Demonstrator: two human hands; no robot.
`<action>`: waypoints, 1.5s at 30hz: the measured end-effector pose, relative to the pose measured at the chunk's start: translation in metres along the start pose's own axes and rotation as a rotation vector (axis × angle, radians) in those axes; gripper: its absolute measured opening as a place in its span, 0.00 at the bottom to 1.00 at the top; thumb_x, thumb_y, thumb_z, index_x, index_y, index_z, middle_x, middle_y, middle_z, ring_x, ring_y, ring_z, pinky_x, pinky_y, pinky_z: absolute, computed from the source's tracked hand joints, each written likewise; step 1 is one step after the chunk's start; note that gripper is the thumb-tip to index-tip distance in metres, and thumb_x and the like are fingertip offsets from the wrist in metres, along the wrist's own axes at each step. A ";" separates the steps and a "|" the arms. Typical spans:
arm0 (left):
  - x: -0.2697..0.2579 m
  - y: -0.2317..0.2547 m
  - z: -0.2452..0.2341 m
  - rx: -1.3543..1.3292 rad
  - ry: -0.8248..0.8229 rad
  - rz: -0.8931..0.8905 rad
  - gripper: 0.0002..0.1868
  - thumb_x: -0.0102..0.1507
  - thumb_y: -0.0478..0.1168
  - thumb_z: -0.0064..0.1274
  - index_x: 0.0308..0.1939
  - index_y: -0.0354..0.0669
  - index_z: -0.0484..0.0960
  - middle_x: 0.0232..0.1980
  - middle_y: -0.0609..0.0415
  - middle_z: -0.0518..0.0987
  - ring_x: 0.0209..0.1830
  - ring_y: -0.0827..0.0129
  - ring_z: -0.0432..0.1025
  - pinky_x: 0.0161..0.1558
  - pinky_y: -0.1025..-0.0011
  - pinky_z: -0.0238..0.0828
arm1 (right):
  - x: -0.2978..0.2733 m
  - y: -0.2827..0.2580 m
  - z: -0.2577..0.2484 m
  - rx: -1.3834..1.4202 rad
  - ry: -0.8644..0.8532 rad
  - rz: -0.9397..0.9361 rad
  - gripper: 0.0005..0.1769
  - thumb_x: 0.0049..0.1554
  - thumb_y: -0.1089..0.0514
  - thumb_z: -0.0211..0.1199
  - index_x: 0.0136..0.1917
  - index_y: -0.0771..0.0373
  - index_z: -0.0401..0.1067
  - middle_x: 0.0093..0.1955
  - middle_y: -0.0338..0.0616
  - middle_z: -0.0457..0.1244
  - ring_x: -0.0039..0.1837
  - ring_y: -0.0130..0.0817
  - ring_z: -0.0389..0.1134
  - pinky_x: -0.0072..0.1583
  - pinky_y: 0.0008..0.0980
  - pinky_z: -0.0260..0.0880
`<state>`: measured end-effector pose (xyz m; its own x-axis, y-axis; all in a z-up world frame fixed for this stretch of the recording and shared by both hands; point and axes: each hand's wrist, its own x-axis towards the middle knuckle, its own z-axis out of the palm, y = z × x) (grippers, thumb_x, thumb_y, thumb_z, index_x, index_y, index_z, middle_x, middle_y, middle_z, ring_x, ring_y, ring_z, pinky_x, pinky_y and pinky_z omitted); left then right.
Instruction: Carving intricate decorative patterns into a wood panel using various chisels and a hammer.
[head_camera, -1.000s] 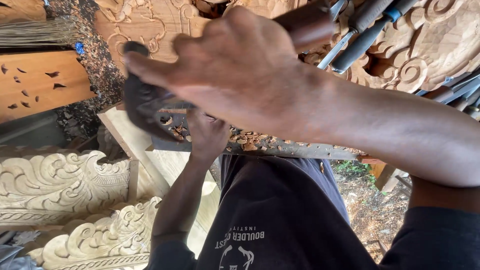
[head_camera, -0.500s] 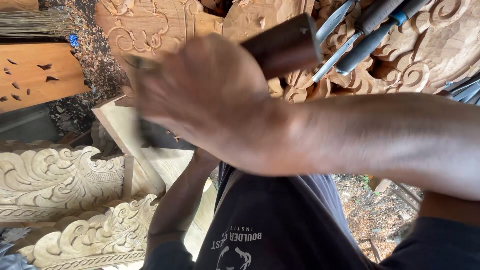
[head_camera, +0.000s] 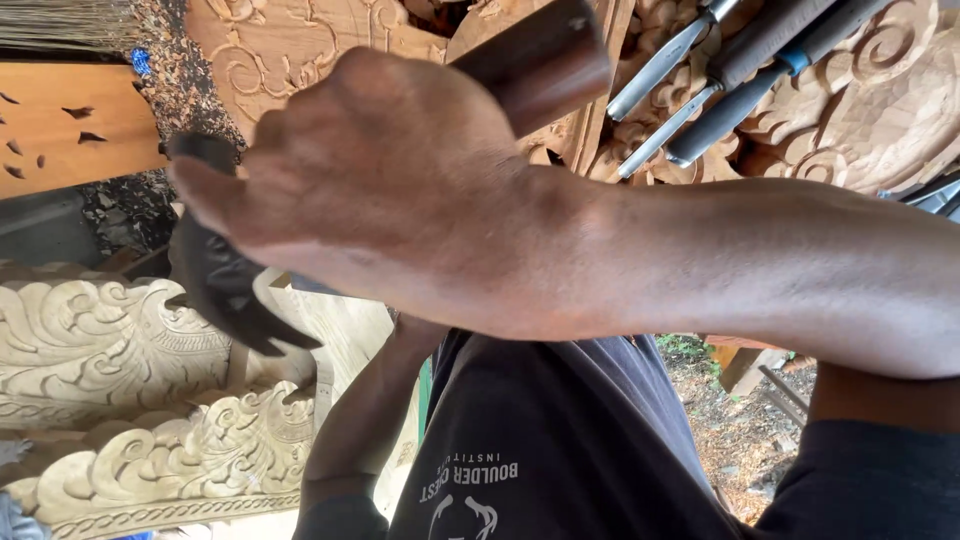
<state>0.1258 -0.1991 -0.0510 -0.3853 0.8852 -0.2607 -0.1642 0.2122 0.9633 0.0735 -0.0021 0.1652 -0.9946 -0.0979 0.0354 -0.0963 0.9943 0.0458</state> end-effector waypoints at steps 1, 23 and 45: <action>0.000 0.001 0.003 0.005 0.008 0.014 0.17 0.69 0.41 0.56 0.59 0.39 0.73 0.55 0.49 0.75 0.54 0.65 0.72 0.55 0.65 0.73 | 0.000 -0.003 0.004 0.006 0.001 -0.006 0.32 0.54 0.58 0.60 0.72 0.54 0.62 0.24 0.39 0.63 0.22 0.26 0.56 0.24 0.26 0.58; 0.042 0.082 -0.004 -0.289 -0.015 0.195 0.26 0.63 0.24 0.59 0.59 0.50 0.67 0.51 0.61 0.69 0.48 0.78 0.67 0.47 0.75 0.71 | -0.173 0.027 0.000 0.498 -0.144 0.432 0.17 0.65 0.61 0.62 0.65 0.67 0.68 0.39 0.51 0.68 0.27 0.27 0.64 0.26 0.26 0.58; 0.114 0.072 -0.008 0.338 -1.472 1.115 0.24 0.65 0.58 0.52 0.19 0.50 0.73 0.22 0.58 0.72 0.24 0.67 0.68 0.30 0.65 0.60 | -0.141 -0.353 0.126 0.541 0.582 1.904 0.12 0.51 0.62 0.73 0.42 0.61 0.69 0.27 0.36 0.64 0.27 0.23 0.65 0.33 0.25 0.66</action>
<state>0.0632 -0.0864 -0.0122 0.8425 0.2185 0.4925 -0.1874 -0.7381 0.6481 0.2431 -0.3342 0.0181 0.2766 0.9578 -0.0785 0.7101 -0.2587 -0.6549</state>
